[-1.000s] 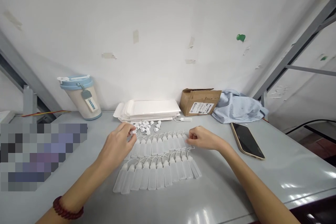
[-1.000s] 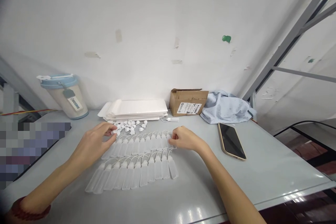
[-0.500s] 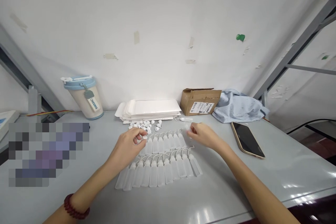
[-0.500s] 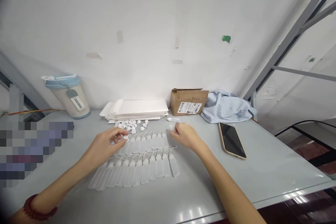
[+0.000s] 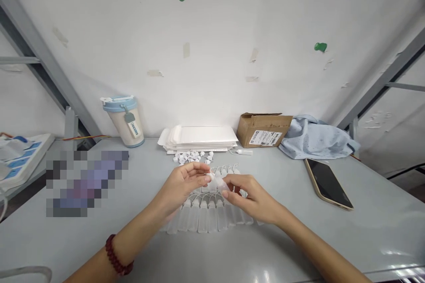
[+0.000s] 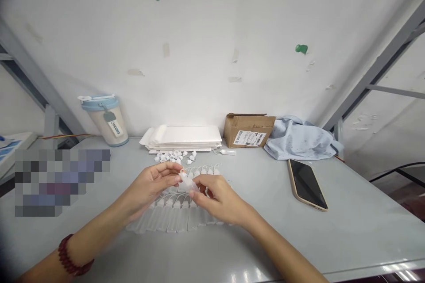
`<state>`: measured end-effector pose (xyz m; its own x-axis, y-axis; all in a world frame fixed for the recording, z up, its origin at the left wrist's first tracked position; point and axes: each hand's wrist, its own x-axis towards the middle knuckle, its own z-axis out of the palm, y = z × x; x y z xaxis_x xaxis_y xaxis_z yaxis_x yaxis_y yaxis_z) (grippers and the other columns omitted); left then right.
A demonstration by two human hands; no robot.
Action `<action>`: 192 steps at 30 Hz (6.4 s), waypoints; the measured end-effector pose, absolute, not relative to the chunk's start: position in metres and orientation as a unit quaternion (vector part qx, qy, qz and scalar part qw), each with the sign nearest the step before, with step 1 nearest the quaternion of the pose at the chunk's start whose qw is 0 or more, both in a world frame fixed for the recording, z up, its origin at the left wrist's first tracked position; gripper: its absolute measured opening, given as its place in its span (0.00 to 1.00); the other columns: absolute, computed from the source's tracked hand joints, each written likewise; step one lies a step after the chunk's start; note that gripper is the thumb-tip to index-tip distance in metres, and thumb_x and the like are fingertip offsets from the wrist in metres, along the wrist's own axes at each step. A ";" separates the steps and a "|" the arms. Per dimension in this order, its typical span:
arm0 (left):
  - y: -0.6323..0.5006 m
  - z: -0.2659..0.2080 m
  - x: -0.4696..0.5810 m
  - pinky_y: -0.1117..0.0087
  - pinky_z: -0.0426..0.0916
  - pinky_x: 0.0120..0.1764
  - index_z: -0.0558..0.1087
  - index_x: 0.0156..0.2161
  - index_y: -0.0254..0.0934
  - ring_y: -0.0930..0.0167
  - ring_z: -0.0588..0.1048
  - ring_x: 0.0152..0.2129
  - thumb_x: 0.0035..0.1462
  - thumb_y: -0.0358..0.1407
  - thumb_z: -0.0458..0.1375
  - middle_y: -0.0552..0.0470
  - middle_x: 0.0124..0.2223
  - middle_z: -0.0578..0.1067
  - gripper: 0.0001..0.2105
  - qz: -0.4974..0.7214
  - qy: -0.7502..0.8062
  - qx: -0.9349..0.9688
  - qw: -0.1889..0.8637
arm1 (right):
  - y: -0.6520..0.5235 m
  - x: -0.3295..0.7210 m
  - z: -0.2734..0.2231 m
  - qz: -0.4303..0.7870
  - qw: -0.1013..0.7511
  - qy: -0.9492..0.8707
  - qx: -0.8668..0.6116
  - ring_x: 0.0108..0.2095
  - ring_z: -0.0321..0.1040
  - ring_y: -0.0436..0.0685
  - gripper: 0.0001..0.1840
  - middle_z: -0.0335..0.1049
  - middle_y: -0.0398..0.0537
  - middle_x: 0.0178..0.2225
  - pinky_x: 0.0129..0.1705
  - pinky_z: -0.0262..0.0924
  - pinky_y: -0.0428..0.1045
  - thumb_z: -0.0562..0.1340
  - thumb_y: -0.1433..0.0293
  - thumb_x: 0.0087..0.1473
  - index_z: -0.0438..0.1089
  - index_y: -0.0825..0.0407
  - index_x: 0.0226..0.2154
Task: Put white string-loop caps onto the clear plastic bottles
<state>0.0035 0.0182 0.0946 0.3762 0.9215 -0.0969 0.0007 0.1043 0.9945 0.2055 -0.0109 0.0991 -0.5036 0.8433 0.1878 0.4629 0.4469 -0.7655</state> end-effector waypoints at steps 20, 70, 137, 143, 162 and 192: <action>0.006 0.095 0.009 0.67 0.67 0.41 0.65 0.38 0.39 0.70 0.72 0.36 0.52 0.36 0.59 0.51 0.38 0.72 0.09 0.410 0.374 0.633 0.540 | -0.009 0.203 0.091 0.576 0.356 -0.624 -0.392 0.20 0.54 0.47 0.19 0.57 0.38 0.20 0.22 0.51 0.44 0.54 0.57 0.57 0.64 0.51 0.45; -0.004 0.102 0.007 0.73 0.69 0.30 0.72 0.35 0.35 0.74 0.70 0.23 0.54 0.40 0.57 0.56 0.25 0.70 0.09 0.334 0.368 0.677 0.544 | -0.016 0.200 0.093 0.686 0.328 -0.551 -0.343 0.13 0.47 0.43 0.20 0.59 0.33 0.15 0.18 0.45 0.41 0.57 0.56 0.55 0.55 0.49 0.45; -0.007 0.078 0.011 0.75 0.61 0.25 0.68 0.28 0.36 0.75 0.66 0.19 0.58 0.35 0.53 0.55 0.22 0.68 0.09 0.359 0.362 0.839 0.187 | -0.007 0.202 0.088 0.488 0.381 -0.637 -0.459 0.19 0.43 0.45 0.24 0.47 0.38 0.19 0.20 0.40 0.44 0.55 0.50 0.53 0.65 0.55 0.24; 0.004 0.080 0.007 0.73 0.64 0.29 0.71 0.34 0.37 0.73 0.69 0.24 0.57 0.38 0.54 0.53 0.28 0.71 0.07 0.333 0.368 0.845 0.201 | -0.003 0.202 0.088 0.480 0.392 -0.621 -0.480 0.18 0.42 0.45 0.24 0.44 0.36 0.17 0.20 0.38 0.44 0.55 0.51 0.53 0.61 0.54 0.20; 0.063 0.052 -0.041 0.62 0.69 0.40 0.77 0.43 0.37 0.61 0.71 0.40 0.53 0.28 0.43 0.45 0.39 0.75 0.21 0.224 0.545 0.805 0.077 | 0.066 0.287 0.055 0.165 0.428 -0.625 -0.631 0.26 0.67 0.55 0.15 0.71 0.48 0.26 0.30 0.61 0.50 0.57 0.63 0.48 0.70 0.56 0.36; 0.056 0.065 -0.032 0.57 0.64 0.42 0.66 0.21 0.37 0.60 0.67 0.36 0.59 0.47 0.38 0.44 0.34 0.70 0.24 0.203 0.570 0.780 0.160 | 0.075 0.291 0.039 0.056 0.363 -0.664 -0.651 0.29 0.65 0.55 0.13 0.70 0.51 0.33 0.35 0.60 0.51 0.59 0.71 0.45 0.72 0.56 0.35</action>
<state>-0.0320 0.0559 0.0650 0.2686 0.9538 0.1349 0.8239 -0.3000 0.4809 0.2908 0.0752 0.0388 0.1114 0.9054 0.4097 0.8245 0.1460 -0.5467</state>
